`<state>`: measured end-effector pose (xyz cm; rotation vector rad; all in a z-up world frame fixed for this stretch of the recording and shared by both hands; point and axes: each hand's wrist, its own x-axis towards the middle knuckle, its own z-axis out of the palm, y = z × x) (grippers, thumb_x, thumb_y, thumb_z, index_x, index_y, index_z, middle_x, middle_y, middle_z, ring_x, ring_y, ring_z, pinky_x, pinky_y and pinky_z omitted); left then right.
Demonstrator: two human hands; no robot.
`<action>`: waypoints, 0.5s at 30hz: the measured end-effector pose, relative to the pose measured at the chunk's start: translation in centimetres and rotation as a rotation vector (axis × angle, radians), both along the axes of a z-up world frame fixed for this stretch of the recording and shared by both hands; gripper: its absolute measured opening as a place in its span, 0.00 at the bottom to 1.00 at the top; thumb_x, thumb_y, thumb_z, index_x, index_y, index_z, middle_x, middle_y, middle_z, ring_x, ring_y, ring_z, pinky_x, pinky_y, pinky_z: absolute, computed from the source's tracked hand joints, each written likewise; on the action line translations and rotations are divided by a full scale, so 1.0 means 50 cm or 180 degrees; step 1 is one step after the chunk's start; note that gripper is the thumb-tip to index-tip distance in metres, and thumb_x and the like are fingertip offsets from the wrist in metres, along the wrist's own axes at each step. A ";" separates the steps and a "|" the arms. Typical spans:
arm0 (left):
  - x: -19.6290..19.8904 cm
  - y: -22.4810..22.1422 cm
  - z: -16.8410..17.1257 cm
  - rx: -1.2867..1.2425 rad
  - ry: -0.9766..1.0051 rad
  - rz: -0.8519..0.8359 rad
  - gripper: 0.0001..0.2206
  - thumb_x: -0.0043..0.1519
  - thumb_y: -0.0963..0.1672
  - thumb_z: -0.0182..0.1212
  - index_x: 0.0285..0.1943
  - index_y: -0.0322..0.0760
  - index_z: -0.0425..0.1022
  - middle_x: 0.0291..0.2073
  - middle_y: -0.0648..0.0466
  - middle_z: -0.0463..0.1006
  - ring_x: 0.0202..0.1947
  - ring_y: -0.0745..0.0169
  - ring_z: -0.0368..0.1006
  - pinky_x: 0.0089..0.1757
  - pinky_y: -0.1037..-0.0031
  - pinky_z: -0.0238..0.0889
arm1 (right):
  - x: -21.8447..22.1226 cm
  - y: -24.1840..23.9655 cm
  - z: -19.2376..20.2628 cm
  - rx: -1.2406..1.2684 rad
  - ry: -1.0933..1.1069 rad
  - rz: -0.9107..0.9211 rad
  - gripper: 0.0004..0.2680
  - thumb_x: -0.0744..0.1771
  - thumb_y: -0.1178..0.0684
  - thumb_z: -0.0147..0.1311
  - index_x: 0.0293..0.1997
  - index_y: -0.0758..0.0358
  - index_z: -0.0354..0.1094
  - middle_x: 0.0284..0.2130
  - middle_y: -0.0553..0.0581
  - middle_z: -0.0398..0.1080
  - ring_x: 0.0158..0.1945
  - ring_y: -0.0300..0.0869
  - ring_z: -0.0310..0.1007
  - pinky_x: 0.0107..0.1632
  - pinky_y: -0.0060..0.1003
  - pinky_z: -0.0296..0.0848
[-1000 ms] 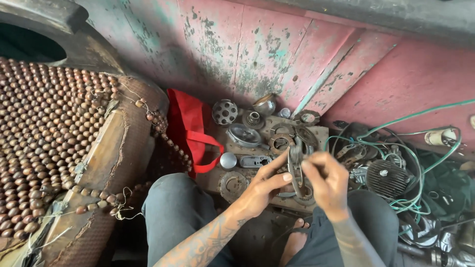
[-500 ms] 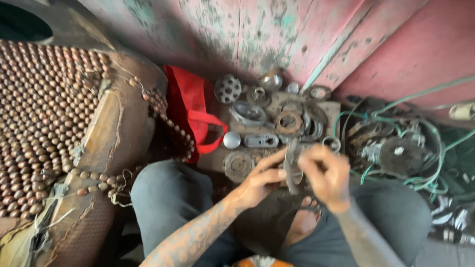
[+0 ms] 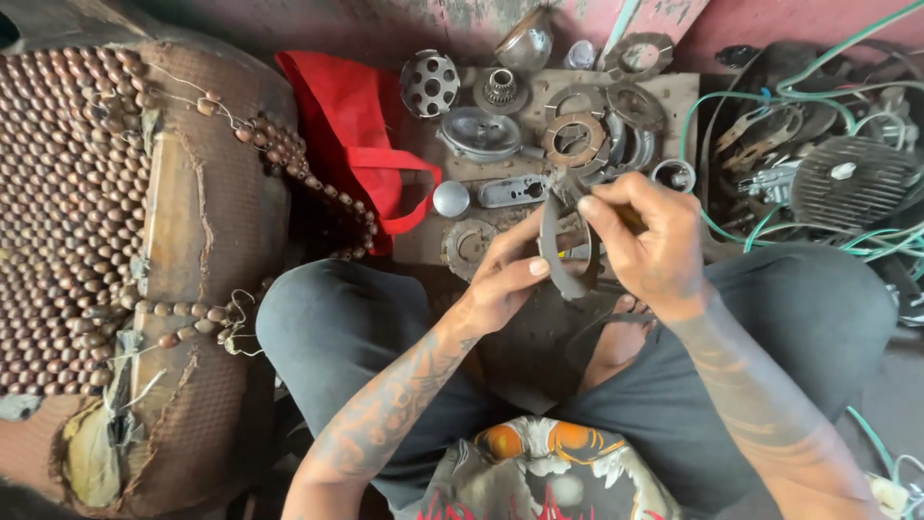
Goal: The person scrubs a circular metal part with a small brush, rotating it to clean different areas. The person holds the part in one hand and uses the brush with the other, focusing on the inner and outer surfaces.
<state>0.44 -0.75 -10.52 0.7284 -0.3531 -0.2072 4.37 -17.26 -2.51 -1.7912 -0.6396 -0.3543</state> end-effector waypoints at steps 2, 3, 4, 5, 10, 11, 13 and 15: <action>0.020 0.000 -0.087 0.0107 -0.0274 -0.0011 0.27 0.63 0.44 0.56 0.74 0.30 0.65 0.55 0.41 0.77 0.57 0.53 0.72 0.53 0.55 0.70 | -0.024 0.012 0.025 0.0082 0.0037 0.0096 0.08 0.68 0.60 0.58 0.27 0.64 0.72 0.17 0.52 0.69 0.17 0.38 0.65 0.22 0.32 0.62; 0.020 -0.003 -0.040 0.0106 -0.0280 0.0002 0.27 0.63 0.44 0.56 0.74 0.30 0.65 0.55 0.41 0.77 0.57 0.53 0.72 0.53 0.55 0.70 | -0.010 0.003 0.018 0.0081 0.0031 0.0109 0.08 0.68 0.60 0.58 0.27 0.64 0.72 0.17 0.52 0.69 0.17 0.38 0.65 0.22 0.32 0.62; 0.011 -0.003 0.005 0.0007 -0.0143 -0.0046 0.29 0.63 0.44 0.56 0.75 0.28 0.63 0.56 0.40 0.77 0.56 0.53 0.73 0.53 0.55 0.71 | -0.004 -0.003 0.008 -0.0023 0.0006 -0.0002 0.07 0.68 0.60 0.59 0.28 0.63 0.72 0.17 0.54 0.69 0.17 0.42 0.66 0.23 0.33 0.62; 0.003 -0.003 0.051 -0.0094 -0.0006 -0.0093 0.31 0.62 0.45 0.56 0.76 0.26 0.61 0.56 0.39 0.76 0.54 0.53 0.74 0.52 0.55 0.71 | 0.002 -0.009 -0.002 -0.0128 -0.0019 -0.0112 0.07 0.69 0.61 0.59 0.29 0.63 0.72 0.17 0.57 0.69 0.17 0.45 0.67 0.23 0.34 0.62; 0.023 -0.003 0.038 -0.0119 -0.0080 -0.0108 0.30 0.62 0.46 0.55 0.74 0.26 0.63 0.52 0.36 0.76 0.50 0.50 0.75 0.49 0.57 0.72 | -0.006 -0.004 0.025 -0.0210 0.0011 -0.0220 0.08 0.68 0.62 0.59 0.26 0.63 0.71 0.15 0.56 0.68 0.16 0.43 0.65 0.23 0.33 0.63; 0.024 0.001 0.029 -0.0186 -0.0022 -0.0106 0.31 0.61 0.47 0.55 0.73 0.25 0.63 0.50 0.37 0.77 0.48 0.51 0.75 0.47 0.60 0.73 | -0.006 -0.004 0.031 -0.0358 -0.0035 -0.0194 0.09 0.67 0.64 0.58 0.25 0.63 0.70 0.14 0.56 0.68 0.15 0.43 0.64 0.22 0.34 0.63; 0.023 0.022 0.007 -0.0366 0.0474 -0.0302 0.32 0.62 0.47 0.55 0.74 0.22 0.60 0.61 0.36 0.69 0.58 0.42 0.70 0.55 0.53 0.67 | 0.016 -0.076 -0.001 -0.0508 -0.0033 -0.0585 0.06 0.70 0.64 0.61 0.33 0.69 0.73 0.25 0.61 0.72 0.27 0.46 0.69 0.33 0.37 0.66; 0.048 0.031 0.008 -0.0547 0.0897 -0.0489 0.34 0.63 0.48 0.55 0.75 0.19 0.56 0.73 0.34 0.61 0.68 0.32 0.65 0.63 0.45 0.62 | 0.052 -0.140 -0.024 -0.0657 -0.0104 -0.0973 0.03 0.72 0.65 0.63 0.41 0.74 0.75 0.36 0.66 0.76 0.39 0.49 0.73 0.45 0.41 0.70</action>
